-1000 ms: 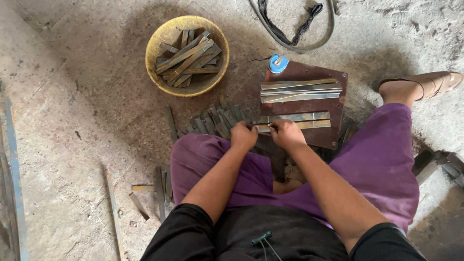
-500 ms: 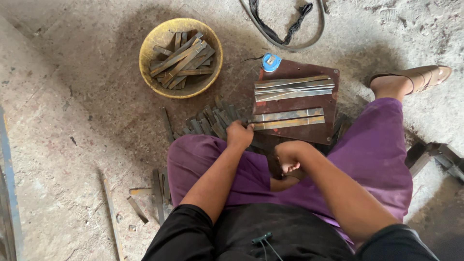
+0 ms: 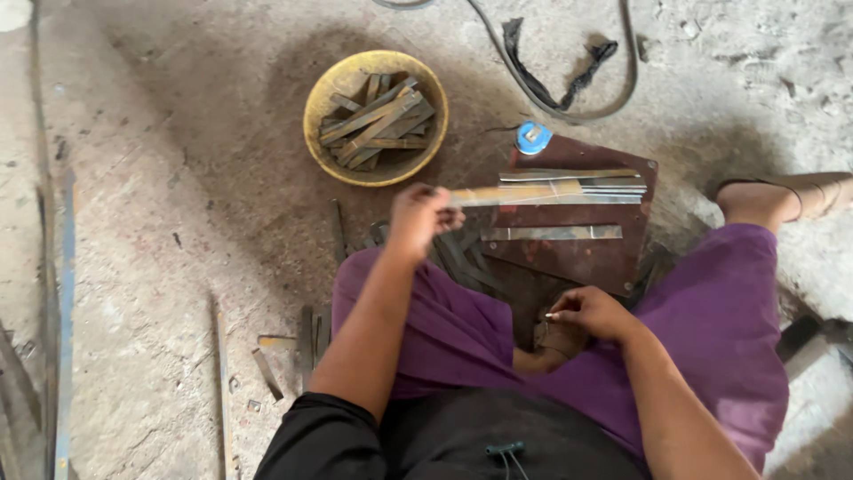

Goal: The person places thin metal strips onto a wooden block, aligns them with existing pieces, and uses a small marking tool to draw lines on the metal surfaces.

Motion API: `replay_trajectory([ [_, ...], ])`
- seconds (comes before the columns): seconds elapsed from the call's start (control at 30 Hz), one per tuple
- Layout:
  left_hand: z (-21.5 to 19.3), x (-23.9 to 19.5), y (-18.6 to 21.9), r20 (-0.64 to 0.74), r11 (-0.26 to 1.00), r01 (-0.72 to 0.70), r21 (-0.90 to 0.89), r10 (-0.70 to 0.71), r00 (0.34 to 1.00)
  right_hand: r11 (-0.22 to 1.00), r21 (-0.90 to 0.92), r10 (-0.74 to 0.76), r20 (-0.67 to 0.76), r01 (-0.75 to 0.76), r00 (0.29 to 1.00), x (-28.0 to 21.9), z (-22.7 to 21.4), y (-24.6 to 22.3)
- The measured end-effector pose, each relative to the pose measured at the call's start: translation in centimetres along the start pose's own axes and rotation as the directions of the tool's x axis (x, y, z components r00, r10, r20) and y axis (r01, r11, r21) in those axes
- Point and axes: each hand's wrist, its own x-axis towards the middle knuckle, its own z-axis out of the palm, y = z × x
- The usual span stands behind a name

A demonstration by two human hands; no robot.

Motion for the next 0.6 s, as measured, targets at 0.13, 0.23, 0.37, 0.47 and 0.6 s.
replay_trajectory([
  [0.13,-6.2,2.5,4.8,-0.393,0.985,-0.125,0.123,0.164,0.905,0.996,0.049,0.072,-0.041,-0.070,0.997,0.1,-0.4,-0.1],
  [0.23,-9.5,4.9,6.3,-0.661,0.813,0.134,0.567,0.353,0.662,0.994,0.055,0.100,-0.083,-0.096,0.992,0.0,-0.4,0.7],
  [0.37,-5.9,5.5,2.8,-0.376,0.701,-0.177,0.691,0.557,0.740,0.992,0.124,0.008,-0.151,0.011,0.988,0.6,-0.2,2.8],
  [0.47,1.2,5.7,-0.6,-0.052,0.518,-0.291,0.804,0.549,0.834,0.987,0.160,0.012,-0.180,0.017,0.984,1.1,-0.1,3.8],
  [0.6,10.5,5.2,-3.9,0.294,0.211,-0.456,0.865,0.523,0.800,0.969,0.241,0.091,-0.168,-0.049,0.982,0.9,-0.5,4.1],
])
